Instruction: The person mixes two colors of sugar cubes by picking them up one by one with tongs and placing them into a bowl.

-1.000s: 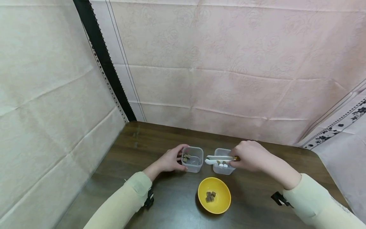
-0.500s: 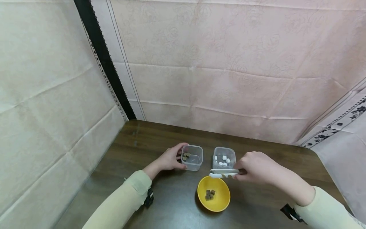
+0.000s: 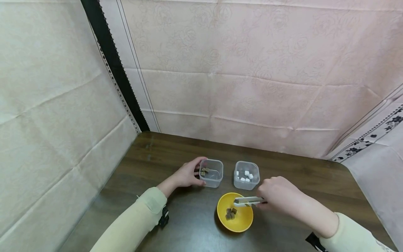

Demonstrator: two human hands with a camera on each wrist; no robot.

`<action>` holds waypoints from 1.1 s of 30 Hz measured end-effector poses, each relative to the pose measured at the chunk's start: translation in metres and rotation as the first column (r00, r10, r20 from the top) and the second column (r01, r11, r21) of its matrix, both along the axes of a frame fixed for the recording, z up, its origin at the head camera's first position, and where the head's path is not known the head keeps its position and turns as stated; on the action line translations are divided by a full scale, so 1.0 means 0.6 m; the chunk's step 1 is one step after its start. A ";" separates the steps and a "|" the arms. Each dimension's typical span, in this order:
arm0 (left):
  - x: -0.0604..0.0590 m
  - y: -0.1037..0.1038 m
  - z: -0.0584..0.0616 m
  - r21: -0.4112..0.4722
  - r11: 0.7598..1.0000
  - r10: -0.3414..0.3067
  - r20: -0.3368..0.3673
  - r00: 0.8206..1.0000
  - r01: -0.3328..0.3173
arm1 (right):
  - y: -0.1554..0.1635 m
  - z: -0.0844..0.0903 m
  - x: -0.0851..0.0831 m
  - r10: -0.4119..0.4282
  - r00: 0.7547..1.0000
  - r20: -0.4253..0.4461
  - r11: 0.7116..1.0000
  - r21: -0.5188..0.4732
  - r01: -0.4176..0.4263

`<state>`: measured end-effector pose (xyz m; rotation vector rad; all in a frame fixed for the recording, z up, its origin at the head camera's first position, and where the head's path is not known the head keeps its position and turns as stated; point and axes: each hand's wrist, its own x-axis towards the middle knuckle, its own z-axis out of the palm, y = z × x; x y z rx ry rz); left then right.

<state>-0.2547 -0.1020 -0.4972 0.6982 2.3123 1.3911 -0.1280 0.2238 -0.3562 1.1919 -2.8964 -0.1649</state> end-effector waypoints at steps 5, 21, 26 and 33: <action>-0.001 -0.001 0.000 -0.002 1.000 -0.001 0.000 1.000 0.001 | -0.009 -0.008 0.006 -0.015 0.998 -0.058 0.994 0.104 0.021; 0.004 0.002 0.005 0.001 1.000 -0.007 -0.010 1.000 0.007 | -0.032 -0.021 0.020 -0.010 0.992 -0.128 0.983 0.178 0.033; 0.005 0.002 0.006 0.021 1.000 -0.015 -0.018 1.000 0.015 | -0.042 -0.023 0.022 -0.018 0.990 -0.141 0.977 0.210 0.048; 0.007 0.002 0.008 0.022 1.000 -0.016 -0.021 1.000 0.016 | -0.049 -0.019 0.023 -0.037 0.988 -0.147 0.968 0.241 0.072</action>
